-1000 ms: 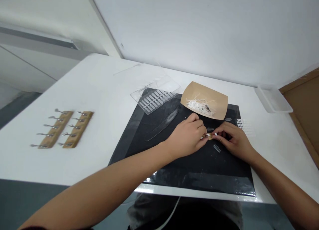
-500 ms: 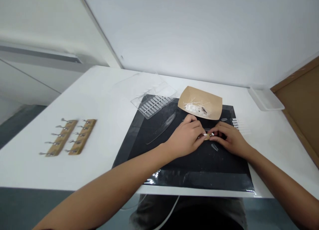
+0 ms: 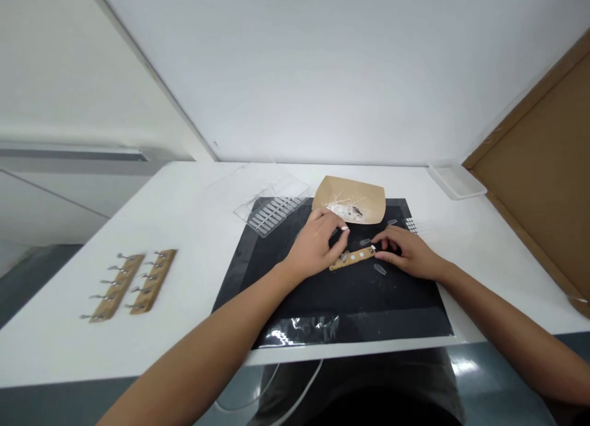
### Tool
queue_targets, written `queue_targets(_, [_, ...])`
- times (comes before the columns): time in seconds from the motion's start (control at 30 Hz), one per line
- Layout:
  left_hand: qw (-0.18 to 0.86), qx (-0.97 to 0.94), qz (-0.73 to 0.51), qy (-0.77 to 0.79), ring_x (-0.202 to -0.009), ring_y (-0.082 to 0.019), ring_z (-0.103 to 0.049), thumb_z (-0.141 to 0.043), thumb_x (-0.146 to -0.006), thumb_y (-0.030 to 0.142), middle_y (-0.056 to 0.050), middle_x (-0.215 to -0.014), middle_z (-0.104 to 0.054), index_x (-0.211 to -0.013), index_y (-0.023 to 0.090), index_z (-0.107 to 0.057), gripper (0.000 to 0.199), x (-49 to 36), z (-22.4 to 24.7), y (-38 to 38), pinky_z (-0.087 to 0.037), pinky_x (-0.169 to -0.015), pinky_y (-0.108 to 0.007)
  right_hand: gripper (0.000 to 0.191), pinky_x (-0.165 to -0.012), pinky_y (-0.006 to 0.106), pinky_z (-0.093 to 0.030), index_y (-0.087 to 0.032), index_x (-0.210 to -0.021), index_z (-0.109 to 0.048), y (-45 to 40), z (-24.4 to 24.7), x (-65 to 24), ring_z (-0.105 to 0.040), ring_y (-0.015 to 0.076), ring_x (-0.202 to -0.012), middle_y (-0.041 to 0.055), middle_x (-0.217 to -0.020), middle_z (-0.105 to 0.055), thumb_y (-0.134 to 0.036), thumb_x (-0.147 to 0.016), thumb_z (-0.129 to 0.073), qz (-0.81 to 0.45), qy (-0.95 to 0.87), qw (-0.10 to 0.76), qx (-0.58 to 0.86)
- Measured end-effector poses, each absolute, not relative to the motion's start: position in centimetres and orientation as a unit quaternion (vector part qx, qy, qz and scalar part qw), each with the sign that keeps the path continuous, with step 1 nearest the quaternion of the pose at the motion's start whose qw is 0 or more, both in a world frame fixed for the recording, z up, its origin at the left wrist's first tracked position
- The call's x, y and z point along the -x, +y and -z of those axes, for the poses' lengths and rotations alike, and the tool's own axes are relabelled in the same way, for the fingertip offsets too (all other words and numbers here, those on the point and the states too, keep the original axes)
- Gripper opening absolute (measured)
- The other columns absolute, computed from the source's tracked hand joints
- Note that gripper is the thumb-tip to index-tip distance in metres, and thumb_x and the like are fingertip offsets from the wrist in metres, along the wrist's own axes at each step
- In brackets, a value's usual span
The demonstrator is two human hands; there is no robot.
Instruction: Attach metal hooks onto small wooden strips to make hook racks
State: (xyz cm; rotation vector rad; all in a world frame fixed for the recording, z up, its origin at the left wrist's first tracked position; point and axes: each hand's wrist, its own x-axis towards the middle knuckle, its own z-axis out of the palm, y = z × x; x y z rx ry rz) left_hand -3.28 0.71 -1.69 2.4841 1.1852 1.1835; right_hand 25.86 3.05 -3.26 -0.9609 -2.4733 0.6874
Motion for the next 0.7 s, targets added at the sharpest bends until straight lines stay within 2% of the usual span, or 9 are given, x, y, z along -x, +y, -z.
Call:
queue_targets(0.23, [0.028,-0.809,-0.434,0.395,-0.096,-0.026,-0.058,-0.060,-0.099,0.023,-0.007,-0.091,-0.071,-0.095,0.021,-0.063,0.005,3.8,1.4,1.0,-0.053,-0.087,-0.042,0.036,-0.069,0.030,-0.048,-0.024,-0.110,-0.072,0.9,3.2,-26.3,-0.059,0.0157,-0.074,0.0022,-0.094,-0.067,-0.054,-0.091,-0.081,-0.254,-0.864,0.200,0.387])
queue_targets(0.47, [-0.024,-0.821,-0.441,0.363,-0.095,-0.025,-0.058,-0.061,-0.096,0.019,-0.006,-0.088,-0.070,-0.094,0.021,-0.059,0.003,2.9,1.6,0.7,-0.054,-0.086,-0.041,0.037,-0.066,0.029,-0.046,-0.024,-0.098,-0.077,0.0,4.1,-25.2,-0.059,0.0158,-0.071,0.0017,-0.087,-0.068,-0.056,-0.084,-0.087,-0.242,-0.841,0.239,0.421])
queue_targets(0.7, [-0.039,-0.844,-0.410,0.344,-0.096,-0.026,-0.059,-0.061,-0.093,0.021,-0.006,-0.086,-0.068,-0.093,0.021,-0.062,0.001,3.1,2.2,1.2,-0.054,-0.088,-0.042,0.030,-0.067,0.028,-0.048,-0.022,-0.094,-0.079,0.2,4.2,-25.5,-0.060,0.0153,-0.070,0.0019,-0.084,-0.067,-0.052,-0.091,-0.082,-0.282,-0.862,0.250,0.339])
